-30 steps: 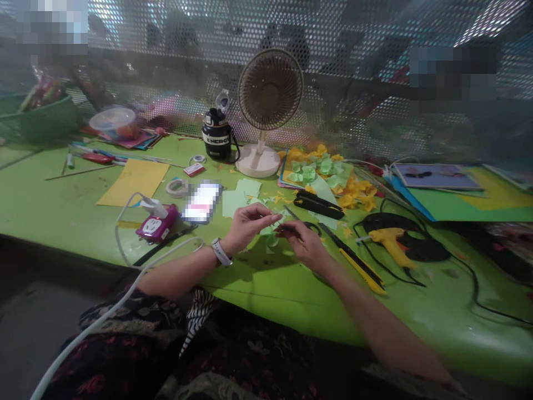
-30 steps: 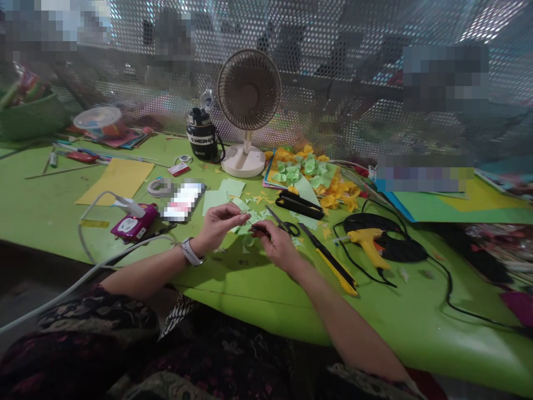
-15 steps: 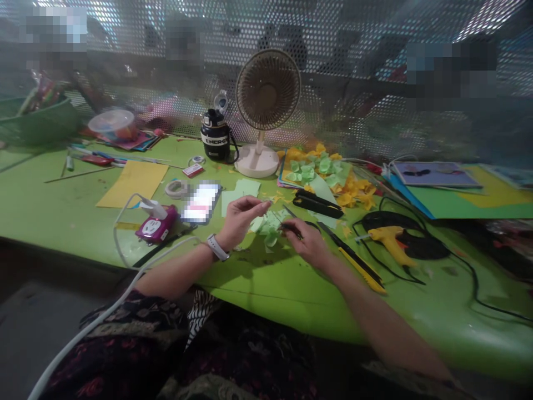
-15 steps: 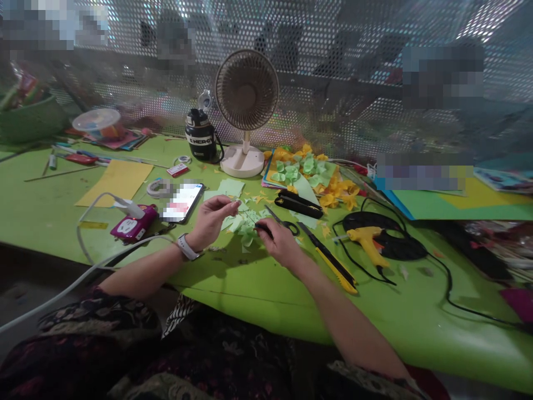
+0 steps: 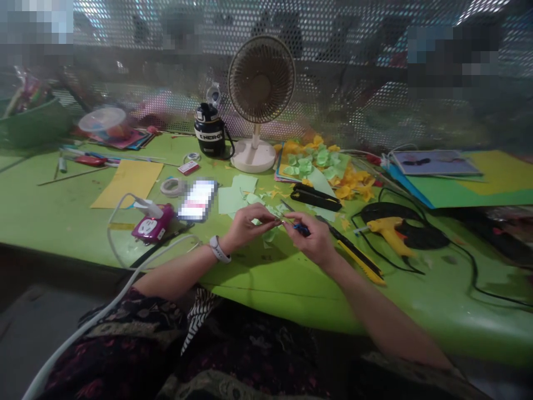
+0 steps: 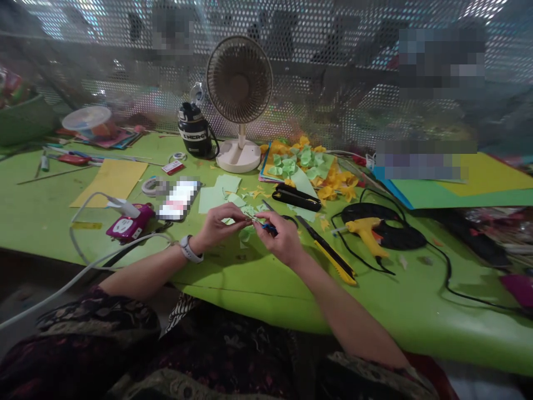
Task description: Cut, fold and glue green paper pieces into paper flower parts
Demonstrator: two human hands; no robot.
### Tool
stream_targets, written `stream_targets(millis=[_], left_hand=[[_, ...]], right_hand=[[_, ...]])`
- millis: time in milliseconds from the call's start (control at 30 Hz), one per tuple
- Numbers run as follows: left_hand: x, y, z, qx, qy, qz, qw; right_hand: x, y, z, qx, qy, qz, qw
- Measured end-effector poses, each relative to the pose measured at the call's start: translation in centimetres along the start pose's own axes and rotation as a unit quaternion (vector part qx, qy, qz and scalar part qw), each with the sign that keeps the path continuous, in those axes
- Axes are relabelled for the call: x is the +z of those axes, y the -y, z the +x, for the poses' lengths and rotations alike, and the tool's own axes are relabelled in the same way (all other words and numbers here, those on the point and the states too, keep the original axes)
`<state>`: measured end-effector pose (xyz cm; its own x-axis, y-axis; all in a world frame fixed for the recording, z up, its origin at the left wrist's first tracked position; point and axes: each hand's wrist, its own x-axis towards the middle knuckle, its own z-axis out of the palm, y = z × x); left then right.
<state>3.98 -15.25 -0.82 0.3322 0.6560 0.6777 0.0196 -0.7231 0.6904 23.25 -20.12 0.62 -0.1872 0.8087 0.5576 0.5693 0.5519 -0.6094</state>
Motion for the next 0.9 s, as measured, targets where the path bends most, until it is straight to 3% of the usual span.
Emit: stream_targets(millis=[233,367,467,533,633,900], left_hand=[[-0.1,-0.2,-0.1,-0.021,0.026,-0.007,0.999],[-0.4,-0.9,0.0,-0.15,0.045,-0.087,0.984],[-0.4,-0.9,0.0,-0.261,0.063,-0.187,0.945],[-0.3,-0.6,-0.2,-0.298,0.068,-0.228,0.924],[0.0,-0.2,-0.3,-0.315,0.059,-0.257,0.912],[-0.4,-0.8,0.4,-0.341,0.014,-0.29,0.894]], right_hand=[[-0.1,-0.8,0.0,-0.047,-0.016,-0.026,0.998],[-0.3,-1.1,0.1,-0.053,-0.016,-0.045,0.997],[-0.5,-1.5,0.0,-0.065,0.008,-0.076,0.995],[-0.5,-1.9,-0.2,-0.072,0.028,-0.088,0.993],[-0.4,-2.2,-0.4,-0.079,0.051,-0.085,0.992],[-0.6,-2.2,-0.1,-0.123,0.036,-0.086,0.988]])
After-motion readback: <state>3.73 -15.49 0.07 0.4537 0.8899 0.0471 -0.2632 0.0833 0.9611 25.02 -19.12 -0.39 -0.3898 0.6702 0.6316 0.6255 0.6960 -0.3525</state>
